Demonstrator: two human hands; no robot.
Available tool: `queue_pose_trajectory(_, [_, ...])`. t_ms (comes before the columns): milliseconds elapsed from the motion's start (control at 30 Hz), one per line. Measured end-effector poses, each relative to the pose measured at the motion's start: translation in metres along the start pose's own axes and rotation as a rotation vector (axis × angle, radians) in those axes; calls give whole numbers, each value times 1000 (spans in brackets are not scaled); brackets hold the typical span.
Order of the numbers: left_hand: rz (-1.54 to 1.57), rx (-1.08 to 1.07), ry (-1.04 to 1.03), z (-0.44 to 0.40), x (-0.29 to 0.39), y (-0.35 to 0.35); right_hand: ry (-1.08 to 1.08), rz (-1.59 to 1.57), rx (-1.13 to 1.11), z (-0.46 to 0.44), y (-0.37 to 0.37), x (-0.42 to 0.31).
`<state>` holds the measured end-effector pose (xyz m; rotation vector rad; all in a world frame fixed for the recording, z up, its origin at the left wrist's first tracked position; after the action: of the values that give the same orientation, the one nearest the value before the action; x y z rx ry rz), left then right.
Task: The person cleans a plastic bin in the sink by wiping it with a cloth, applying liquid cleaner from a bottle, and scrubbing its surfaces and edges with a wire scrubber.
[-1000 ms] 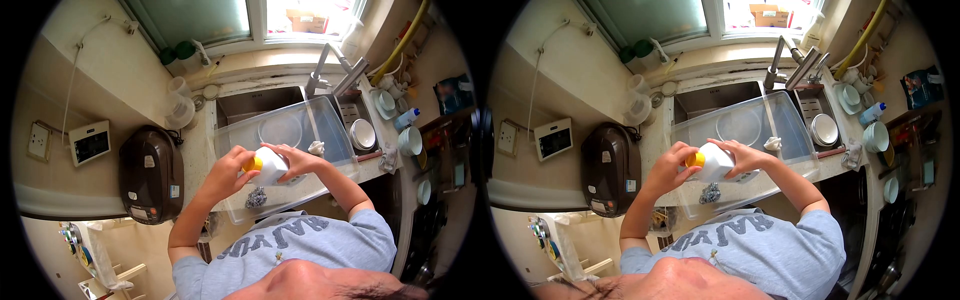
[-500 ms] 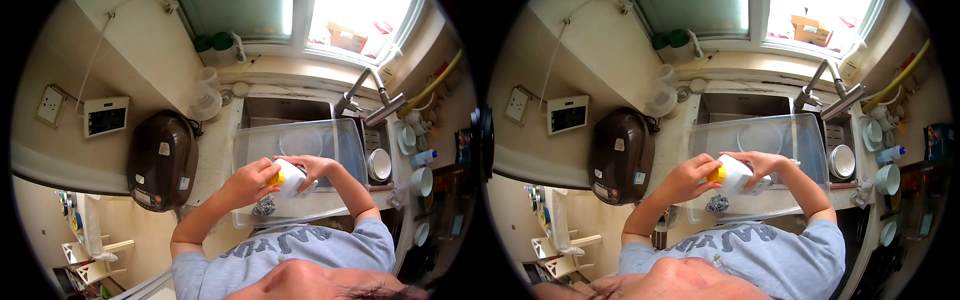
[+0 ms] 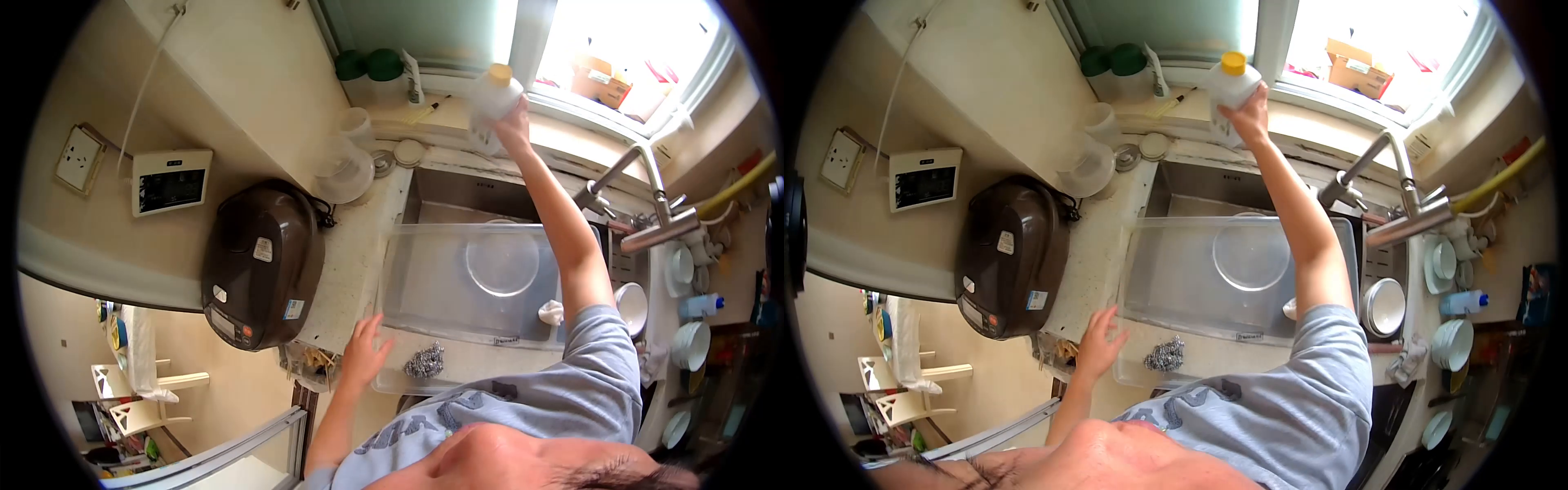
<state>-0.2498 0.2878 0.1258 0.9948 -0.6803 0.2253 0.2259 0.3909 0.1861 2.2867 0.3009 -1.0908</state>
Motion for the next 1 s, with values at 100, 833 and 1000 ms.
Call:
queue_pose_trajectory(100, [1, 39, 137, 28, -47, -16, 4, 119, 167, -43, -25, 47])
queue_pose_trajectory(833, [32, 67, 23, -69, -80, -45, -153, 482, -762, 427, -22, -145])
queue_pose_trajectory(1000, [19, 239, -156, -77, -80, -47, -199, 615, -753, 453, -46, -141])
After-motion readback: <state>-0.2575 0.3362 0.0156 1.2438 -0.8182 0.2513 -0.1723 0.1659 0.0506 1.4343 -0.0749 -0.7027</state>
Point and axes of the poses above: each hand's wrist, its own z-axis away from the middle knuckle, its own y-axis out of the back of the hand, x = y × z, the point moved 5 cm from there along -z, towards the middle knuckle, and after that the axes turned 15 degrees about y, right-handed, at the moved point
